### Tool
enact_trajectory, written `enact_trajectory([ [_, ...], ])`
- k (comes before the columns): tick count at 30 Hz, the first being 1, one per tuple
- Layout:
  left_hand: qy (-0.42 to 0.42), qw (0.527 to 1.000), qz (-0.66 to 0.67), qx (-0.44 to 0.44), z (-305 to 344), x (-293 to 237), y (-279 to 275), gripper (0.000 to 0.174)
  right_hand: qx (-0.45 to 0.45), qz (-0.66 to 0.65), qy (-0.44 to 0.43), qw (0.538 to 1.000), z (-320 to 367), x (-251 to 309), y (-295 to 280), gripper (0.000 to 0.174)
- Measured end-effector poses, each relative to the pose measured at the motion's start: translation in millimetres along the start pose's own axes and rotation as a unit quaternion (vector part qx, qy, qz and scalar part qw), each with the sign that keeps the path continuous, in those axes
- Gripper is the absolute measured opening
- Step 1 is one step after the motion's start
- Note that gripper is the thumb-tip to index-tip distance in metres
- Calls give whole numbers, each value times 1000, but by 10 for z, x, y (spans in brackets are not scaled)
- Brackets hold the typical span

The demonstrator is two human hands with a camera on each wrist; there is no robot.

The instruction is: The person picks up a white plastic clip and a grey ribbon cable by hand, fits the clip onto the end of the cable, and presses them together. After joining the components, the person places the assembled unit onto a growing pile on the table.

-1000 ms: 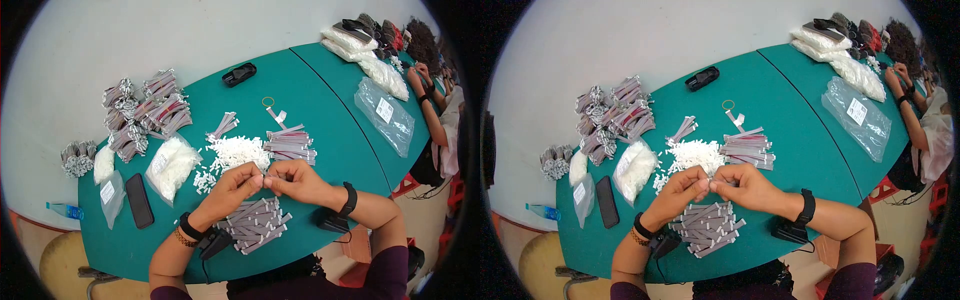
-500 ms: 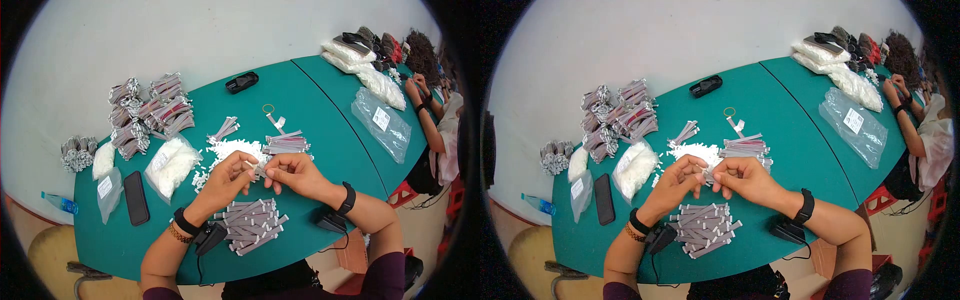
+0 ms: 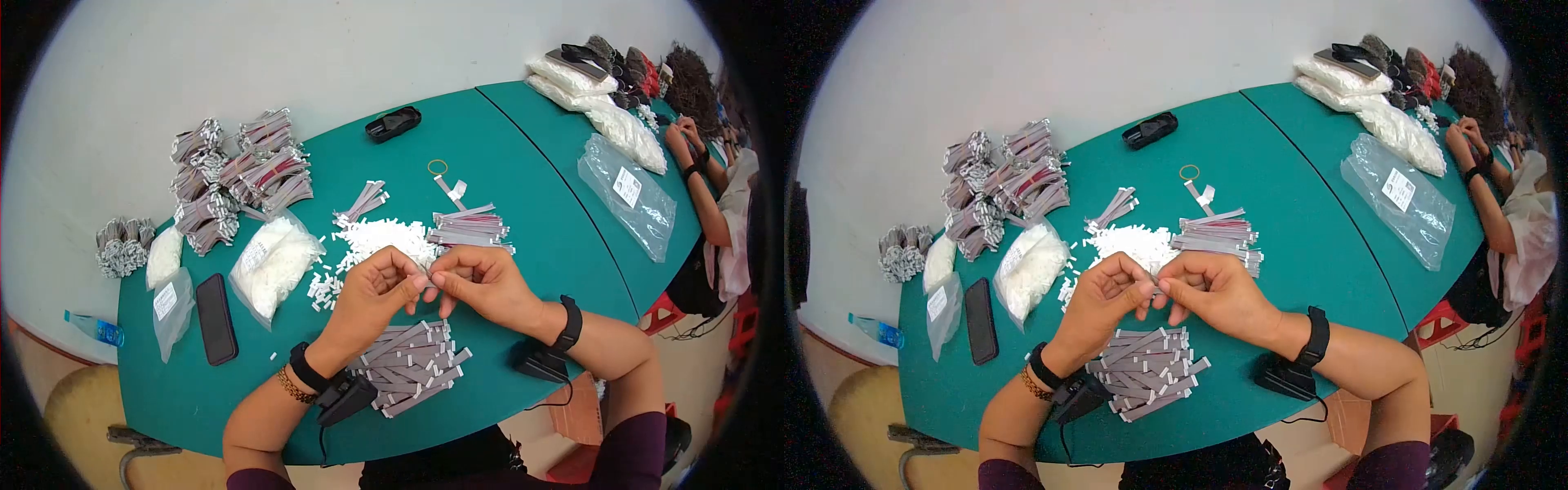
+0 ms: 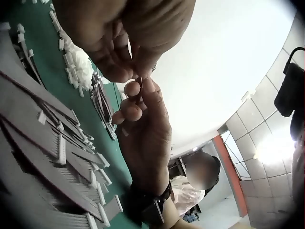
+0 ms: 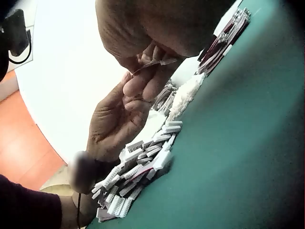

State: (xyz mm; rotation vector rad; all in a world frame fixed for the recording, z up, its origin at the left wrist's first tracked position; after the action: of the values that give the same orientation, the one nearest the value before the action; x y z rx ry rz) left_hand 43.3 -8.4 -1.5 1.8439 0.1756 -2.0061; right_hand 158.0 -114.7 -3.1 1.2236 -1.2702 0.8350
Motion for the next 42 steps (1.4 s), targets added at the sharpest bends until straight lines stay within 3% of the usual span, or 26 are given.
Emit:
enact_trajectory([
  [14,17,999,7,-34,11,24,40,11,-4,-2,-2,1000,-14,-50,-2,13],
  [20,-26,996,85,-30,18,65,47,11,-28,10,-29,999,5,-32,1,13],
  [26,16,999,27,-41,22,51,59,11,-29,7,-21,999,11,-42,-9,12],
  [42,35,998,16,-58,28,58,60,13,-1,-3,-22,1000,-3,-54,21,11],
])
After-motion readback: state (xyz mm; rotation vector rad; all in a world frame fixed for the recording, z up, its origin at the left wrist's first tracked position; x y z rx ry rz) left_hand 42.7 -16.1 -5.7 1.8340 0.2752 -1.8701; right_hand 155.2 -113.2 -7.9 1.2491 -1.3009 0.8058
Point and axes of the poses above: each hand's wrist, its own z-axis away from the middle knuckle, its own y-axis out of the palm, x = y × z, the point moved 4 cm from there along -z, towards the middle knuckle, and after that the axes turned 6 degrees about -y, right-handed, at the moved point
